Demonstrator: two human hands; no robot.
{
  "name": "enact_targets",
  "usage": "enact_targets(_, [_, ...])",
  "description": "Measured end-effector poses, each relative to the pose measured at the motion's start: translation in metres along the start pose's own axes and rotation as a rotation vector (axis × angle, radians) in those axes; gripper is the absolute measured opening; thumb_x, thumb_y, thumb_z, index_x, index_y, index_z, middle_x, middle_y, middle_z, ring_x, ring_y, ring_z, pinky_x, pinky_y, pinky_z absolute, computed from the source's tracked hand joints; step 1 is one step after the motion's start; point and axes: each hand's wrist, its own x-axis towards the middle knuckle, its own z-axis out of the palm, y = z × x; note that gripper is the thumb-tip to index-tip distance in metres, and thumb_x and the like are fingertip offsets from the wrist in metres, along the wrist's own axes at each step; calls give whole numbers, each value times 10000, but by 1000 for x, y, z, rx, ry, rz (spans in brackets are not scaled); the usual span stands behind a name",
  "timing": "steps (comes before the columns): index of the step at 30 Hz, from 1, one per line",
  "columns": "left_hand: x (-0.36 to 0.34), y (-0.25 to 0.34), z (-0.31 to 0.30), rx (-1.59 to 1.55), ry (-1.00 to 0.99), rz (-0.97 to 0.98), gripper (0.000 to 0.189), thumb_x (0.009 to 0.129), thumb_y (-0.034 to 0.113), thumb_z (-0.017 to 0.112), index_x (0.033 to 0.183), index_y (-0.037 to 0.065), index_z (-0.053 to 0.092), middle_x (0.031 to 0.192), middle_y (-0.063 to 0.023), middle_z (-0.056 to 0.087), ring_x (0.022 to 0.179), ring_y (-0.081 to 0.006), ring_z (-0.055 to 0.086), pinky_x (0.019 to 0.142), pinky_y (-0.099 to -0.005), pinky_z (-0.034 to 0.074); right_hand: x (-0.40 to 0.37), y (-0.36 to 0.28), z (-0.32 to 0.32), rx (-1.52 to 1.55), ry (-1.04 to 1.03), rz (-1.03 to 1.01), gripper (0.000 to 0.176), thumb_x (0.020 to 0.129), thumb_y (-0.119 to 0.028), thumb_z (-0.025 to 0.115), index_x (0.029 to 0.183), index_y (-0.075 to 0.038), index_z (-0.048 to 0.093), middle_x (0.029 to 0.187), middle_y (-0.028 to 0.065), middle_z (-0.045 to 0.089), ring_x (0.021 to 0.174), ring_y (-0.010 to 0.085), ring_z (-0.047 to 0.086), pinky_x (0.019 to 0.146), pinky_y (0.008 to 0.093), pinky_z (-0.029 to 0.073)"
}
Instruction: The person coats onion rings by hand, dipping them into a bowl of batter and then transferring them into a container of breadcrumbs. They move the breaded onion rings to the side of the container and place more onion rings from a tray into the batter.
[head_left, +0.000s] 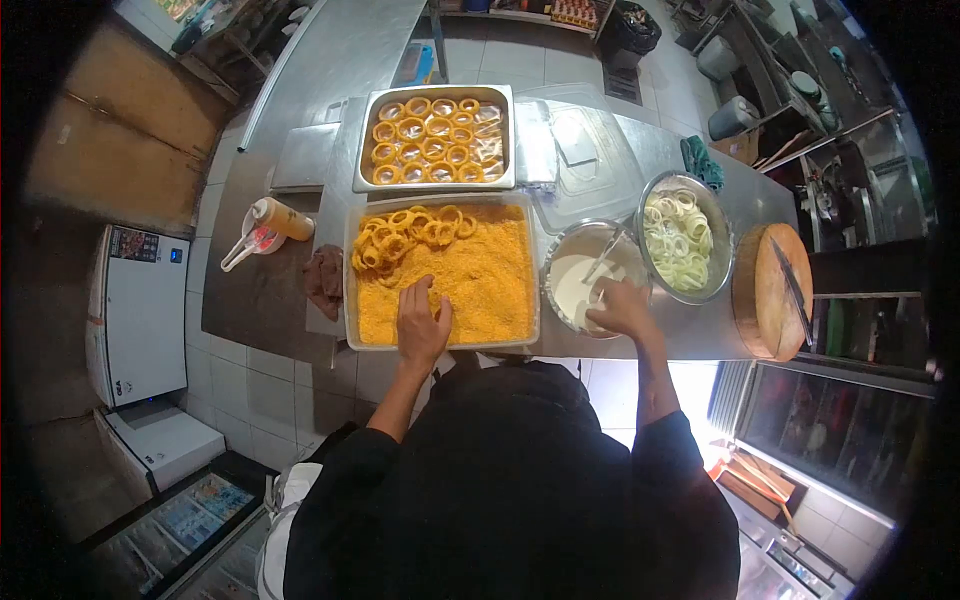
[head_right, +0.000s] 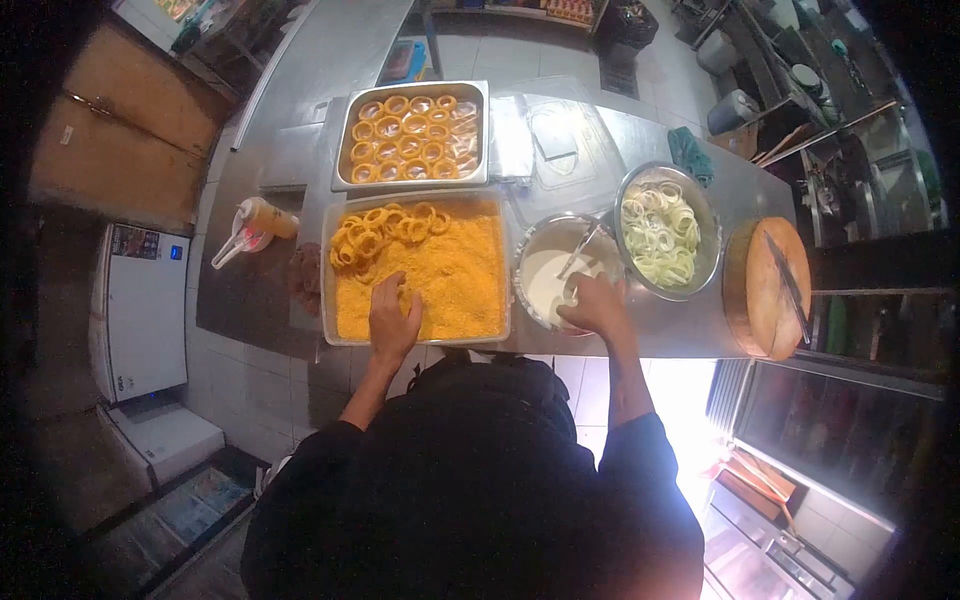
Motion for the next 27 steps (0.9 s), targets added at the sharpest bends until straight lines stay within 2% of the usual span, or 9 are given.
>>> enact_targets(3, [1,1,-2,-11,10,6,435,973,153,704,1350,-40,606,1226,-241,662,1194,-404,628,1004,-504,525,-9,-5,-23,64,62,-79,478,777,-301,797,1206,-100,732,1057,165,754,1149,381,656,1031,575,457])
enact_targets(5, [0,1,-1,1,2,9,442,975,150,700,1359,-41,597,1225,-243,662,1187,-407,630,1004,-503,525,-11,-7,-31,178,220,-120,393,789,-183,769,1177,-119,776,1067,170,764,1057,411,687,977,510,525])
enact_targets(6, [0,1,0,0,2,10,442,975,150,700,1359,-41,597,1225,-243,662,1187,-407,630,1004,-503,525,-13,-9,-35,178,221,-120,393,789,-183,769,1177,-119,776,1067,170,764,1057,411,687,977,510,525])
enact_targets(8, [-1,0,2,-20,-3,-26,454,975,147,696,1373,-41,585,1228,-246,663,1184,-410,632,998,-503,529,-16,-13,-41,353,380,-106,364,816,-146,786,1171,-67,759,1061,182,754,981,420,699,884,450,565])
enact_targets(14, [0,-1,0,-19,-7,-4,460,975,148,699,1379,-38,580,1239,-247,664,1196,-411,631,987,-502,537,-13,-11,-42,449,474,-85,403,800,-192,842,1139,4,745,1057,193,751,994,382,719,879,454,564])
enact_targets(17, [0,-3,2,-12,7,8,453,970,145,703,1369,-36,585,1217,-244,672,1168,-405,643,977,-501,538,-8,-3,-33,408,492,-116,432,791,-211,859,1152,-1,748,1062,191,748,991,372,722,885,451,561])
enact_targets(20, [-1,1,0,-53,13,-20,442,965,142,707,1357,-27,594,1189,-238,681,1142,-400,655,966,-500,542,-14,-13,-41,410,394,-41,472,752,-193,884,1143,17,724,1095,183,748,1023,329,726,924,416,562])
enact_targets(24, [-1,0,0,-43,7,-22,438,963,143,710,1354,-20,598,1175,-235,687,1133,-399,660,961,-501,544,-6,1,-24,339,409,-77,470,766,-205,874,1148,22,720,1105,189,744,1041,324,724,939,417,559])
enact_targets(27, [-1,-3,3,-52,1,-30,433,964,144,709,1352,-16,601,1176,-236,689,1139,-401,660,963,-501,545,-4,5,-19,379,444,-62,473,791,-222,843,1201,-11,739,1089,216,724,1040,376,703,941,477,547])
